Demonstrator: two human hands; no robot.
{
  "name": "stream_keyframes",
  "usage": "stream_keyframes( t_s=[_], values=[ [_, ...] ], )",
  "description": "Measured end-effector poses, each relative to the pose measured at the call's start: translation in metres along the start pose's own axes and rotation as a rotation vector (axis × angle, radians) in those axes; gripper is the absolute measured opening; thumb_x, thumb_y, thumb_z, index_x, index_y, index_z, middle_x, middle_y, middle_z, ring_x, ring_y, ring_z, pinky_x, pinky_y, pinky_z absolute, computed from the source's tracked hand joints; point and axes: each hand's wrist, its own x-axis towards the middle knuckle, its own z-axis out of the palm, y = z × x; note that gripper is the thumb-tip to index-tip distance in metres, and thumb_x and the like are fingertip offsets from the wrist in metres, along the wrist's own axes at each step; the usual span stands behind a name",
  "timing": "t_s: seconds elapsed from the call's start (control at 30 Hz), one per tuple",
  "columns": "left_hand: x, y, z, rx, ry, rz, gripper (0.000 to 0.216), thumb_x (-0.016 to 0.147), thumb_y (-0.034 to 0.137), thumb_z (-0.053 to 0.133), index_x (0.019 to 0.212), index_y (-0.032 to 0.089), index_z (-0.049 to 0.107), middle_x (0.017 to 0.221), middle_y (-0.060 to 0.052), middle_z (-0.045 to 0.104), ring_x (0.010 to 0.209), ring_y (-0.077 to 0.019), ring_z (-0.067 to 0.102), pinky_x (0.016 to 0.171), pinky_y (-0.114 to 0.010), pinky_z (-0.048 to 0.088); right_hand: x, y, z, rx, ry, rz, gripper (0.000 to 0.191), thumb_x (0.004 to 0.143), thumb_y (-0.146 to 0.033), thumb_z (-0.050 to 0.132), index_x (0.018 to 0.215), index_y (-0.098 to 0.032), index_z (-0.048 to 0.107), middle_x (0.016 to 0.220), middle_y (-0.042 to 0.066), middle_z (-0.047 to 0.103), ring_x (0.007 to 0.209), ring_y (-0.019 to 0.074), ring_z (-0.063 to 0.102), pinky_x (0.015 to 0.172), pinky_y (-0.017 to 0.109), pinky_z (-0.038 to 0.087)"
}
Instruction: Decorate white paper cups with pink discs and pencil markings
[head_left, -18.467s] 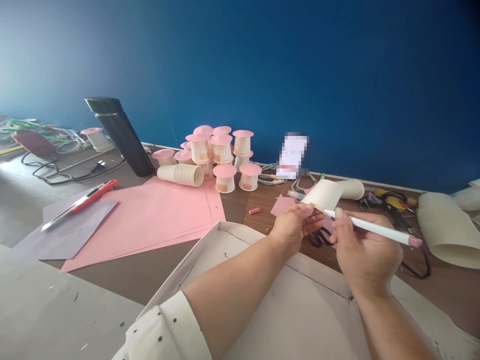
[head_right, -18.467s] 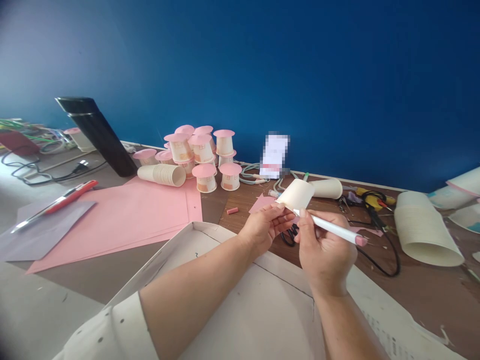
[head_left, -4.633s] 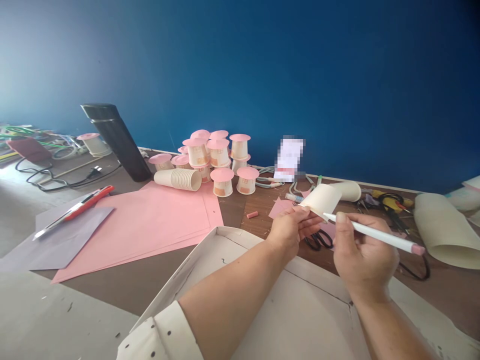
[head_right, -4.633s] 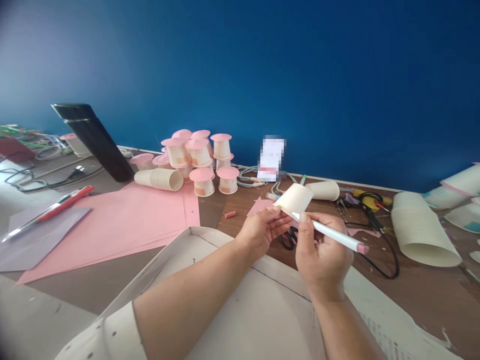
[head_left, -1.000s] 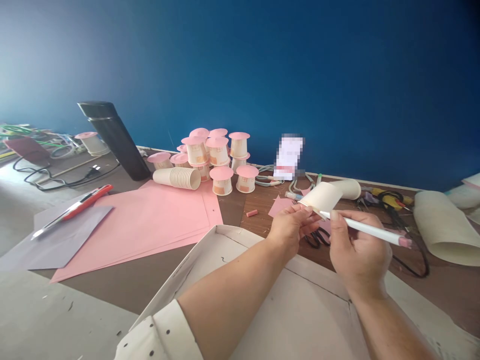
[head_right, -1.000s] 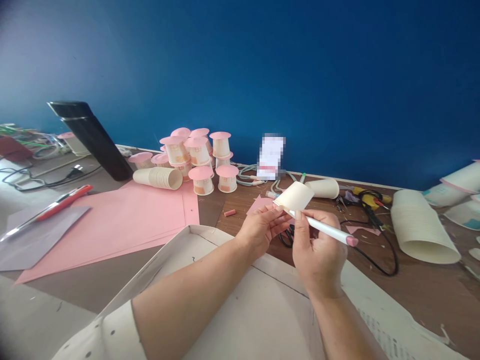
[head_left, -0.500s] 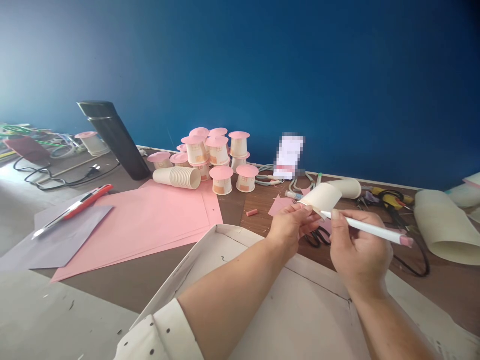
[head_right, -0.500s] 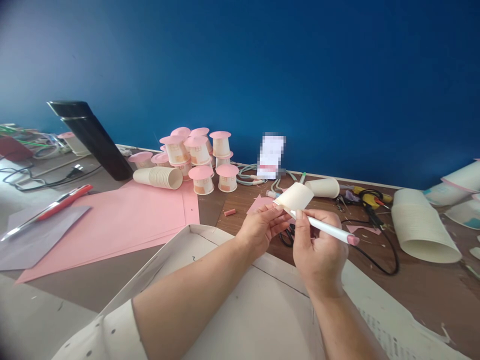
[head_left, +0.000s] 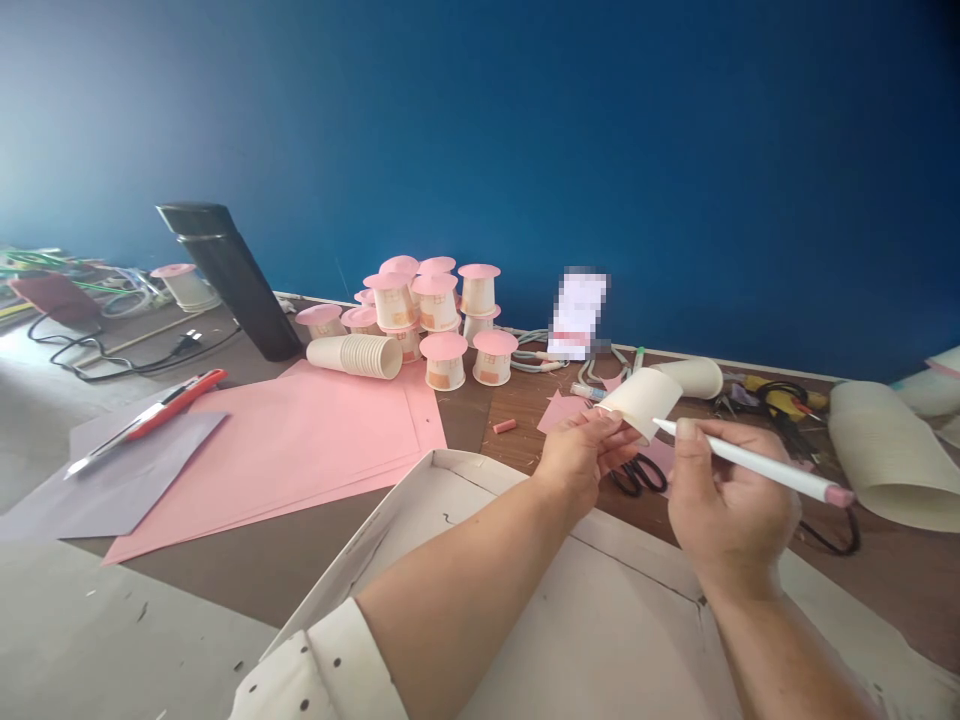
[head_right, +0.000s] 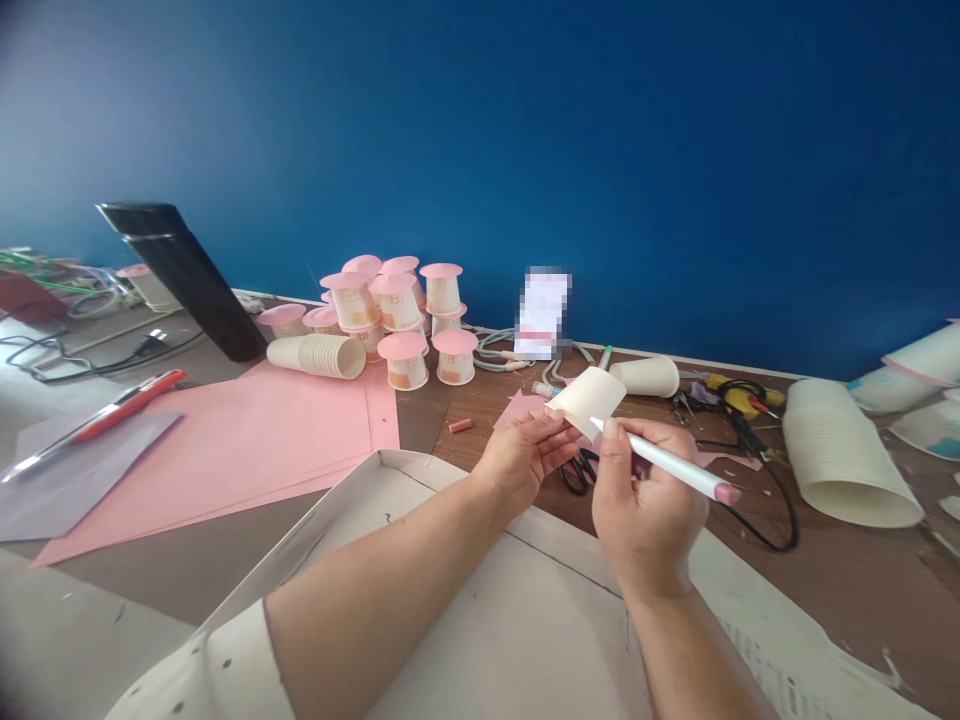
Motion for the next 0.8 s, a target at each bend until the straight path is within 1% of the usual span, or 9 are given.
stream_keyframes(
  t_s=[0.13, 0.37, 0.57, 0.63, 0.8],
  values=[
    [-0.0003, 0.0005, 0.0005, 0.004, 0.001, -0.002, 0.002, 0.082, 0.013, 0.067, 0.081, 0.012, 0.065, 0.085, -0.008, 0.07, 0.081, -0.0154, 0.07, 0.079, -0.025, 0.056, -0.0006, -0.0005, 0.0003, -0.005, -0.016, 0.009, 0.027, 0.09, -0.043, 0.058, 0.089, -0.016, 0.064, 0.07, 0.003, 0.062, 0.058, 0.0137, 0.056, 0.059, 0.028, 0.044],
    [-0.0011, 0.0012, 0.0014, 0.005, -0.006, 0.001, 0.003, 0.083, 0.013, 0.065, 0.08, 0.012, 0.065, 0.085, -0.007, 0.07, 0.076, -0.0123, 0.068, 0.068, -0.02, 0.054, -0.0023, 0.0009, 0.0015, 0.012, -0.062, 0.058, 0.031, 0.09, -0.047, 0.057, 0.09, -0.017, 0.064, 0.073, 0.004, 0.064, 0.06, 0.0144, 0.057, 0.059, 0.028, 0.044],
    [-0.0018, 0.0013, 0.0022, -0.005, -0.003, -0.004, 0.004, 0.084, 0.011, 0.064, 0.08, 0.011, 0.065, 0.083, -0.007, 0.069, 0.074, -0.0114, 0.067, 0.067, -0.019, 0.053, -0.0022, 0.0034, 0.0024, -0.008, -0.065, 0.013, 0.033, 0.09, -0.047, 0.056, 0.09, -0.015, 0.064, 0.078, 0.007, 0.066, 0.064, 0.0153, 0.059, 0.062, 0.029, 0.046],
    [-0.0016, 0.0011, 0.0019, -0.006, -0.001, -0.002, 0.004, 0.083, 0.012, 0.065, 0.08, 0.012, 0.065, 0.083, -0.007, 0.069, 0.074, -0.0116, 0.067, 0.069, -0.02, 0.053, -0.0022, 0.0041, 0.0024, -0.015, -0.059, 0.008, 0.033, 0.09, -0.048, 0.056, 0.091, -0.015, 0.064, 0.079, 0.007, 0.066, 0.065, 0.0156, 0.059, 0.063, 0.029, 0.046],
    [-0.0004, -0.0001, 0.0006, -0.001, 0.009, 0.005, 0.003, 0.082, 0.013, 0.067, 0.08, 0.012, 0.065, 0.083, -0.007, 0.069, 0.076, -0.0131, 0.068, 0.075, -0.024, 0.055, -0.0022, 0.0019, 0.0018, -0.022, -0.068, 0.026, 0.032, 0.09, -0.048, 0.056, 0.087, -0.017, 0.063, 0.076, 0.006, 0.065, 0.061, 0.0153, 0.057, 0.059, 0.029, 0.045]
  ],
)
